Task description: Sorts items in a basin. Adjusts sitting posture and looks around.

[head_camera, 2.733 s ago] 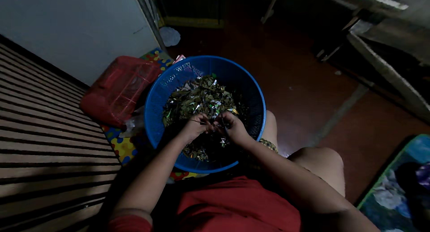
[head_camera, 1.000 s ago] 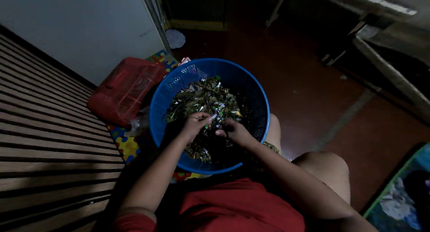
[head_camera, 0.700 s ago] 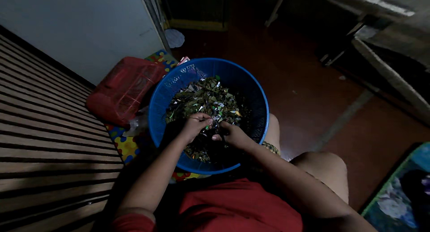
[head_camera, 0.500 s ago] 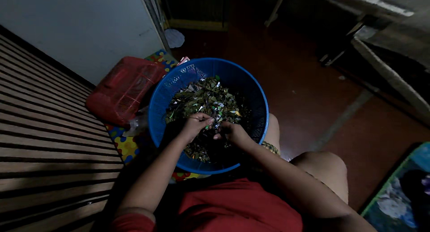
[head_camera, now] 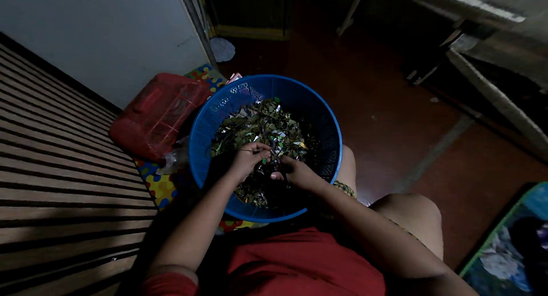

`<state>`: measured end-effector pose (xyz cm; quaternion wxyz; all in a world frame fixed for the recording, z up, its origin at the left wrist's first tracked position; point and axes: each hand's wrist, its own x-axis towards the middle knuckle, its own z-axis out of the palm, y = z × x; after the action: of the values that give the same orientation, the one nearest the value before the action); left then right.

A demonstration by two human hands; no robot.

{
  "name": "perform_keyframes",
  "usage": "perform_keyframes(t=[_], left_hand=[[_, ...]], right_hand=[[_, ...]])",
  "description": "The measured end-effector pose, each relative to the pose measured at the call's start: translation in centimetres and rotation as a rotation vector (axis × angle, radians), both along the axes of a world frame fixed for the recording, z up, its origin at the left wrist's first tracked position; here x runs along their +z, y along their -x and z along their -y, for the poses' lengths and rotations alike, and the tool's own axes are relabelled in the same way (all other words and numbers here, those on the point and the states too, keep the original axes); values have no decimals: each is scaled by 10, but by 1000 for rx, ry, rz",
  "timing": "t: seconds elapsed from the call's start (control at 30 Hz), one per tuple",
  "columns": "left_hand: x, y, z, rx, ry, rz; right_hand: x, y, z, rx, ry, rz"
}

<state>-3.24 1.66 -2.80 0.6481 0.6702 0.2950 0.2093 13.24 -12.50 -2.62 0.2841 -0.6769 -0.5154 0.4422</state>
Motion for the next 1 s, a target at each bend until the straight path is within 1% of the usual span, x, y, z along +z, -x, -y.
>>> perform_keyframes(t=[0.07,0.13,0.2,0.27,0.33,0.43,0.57,0.67,0.77,0.9,1.0], left_hand=[[1,0,0,8,13,-4],[3,-1,1,13,20,-11],[5,-1,2,-5,-6,-53],[9,-2,6,-60,-43,-153],[11,-4,10,-119,-43,-194],[9,-6,12,-151,-34,-213],[6,-6,10,-130,-3,-163],[4,-5,8,-119,16,-154],[8,-4,7,-109,57,-158],[14,-3,8,-36,17,-191],[17,-4,10,-95,-19,-212]], right_hand=[[2,1,1,13,-9,5],[4,2,1,-39,-42,-19],[5,3,2,-140,-135,-38],[1,1,0,-228,-252,-63],[-3,0,-2,-277,-328,-104],[-4,0,-2,-269,-341,-186],[-4,3,-2,-272,-367,-204],[-3,2,-1,-327,-356,-175],[-2,0,-1,-416,-364,-214],[-1,0,-1,-492,-399,-261],[-1,0,-1,-500,-402,-273]])
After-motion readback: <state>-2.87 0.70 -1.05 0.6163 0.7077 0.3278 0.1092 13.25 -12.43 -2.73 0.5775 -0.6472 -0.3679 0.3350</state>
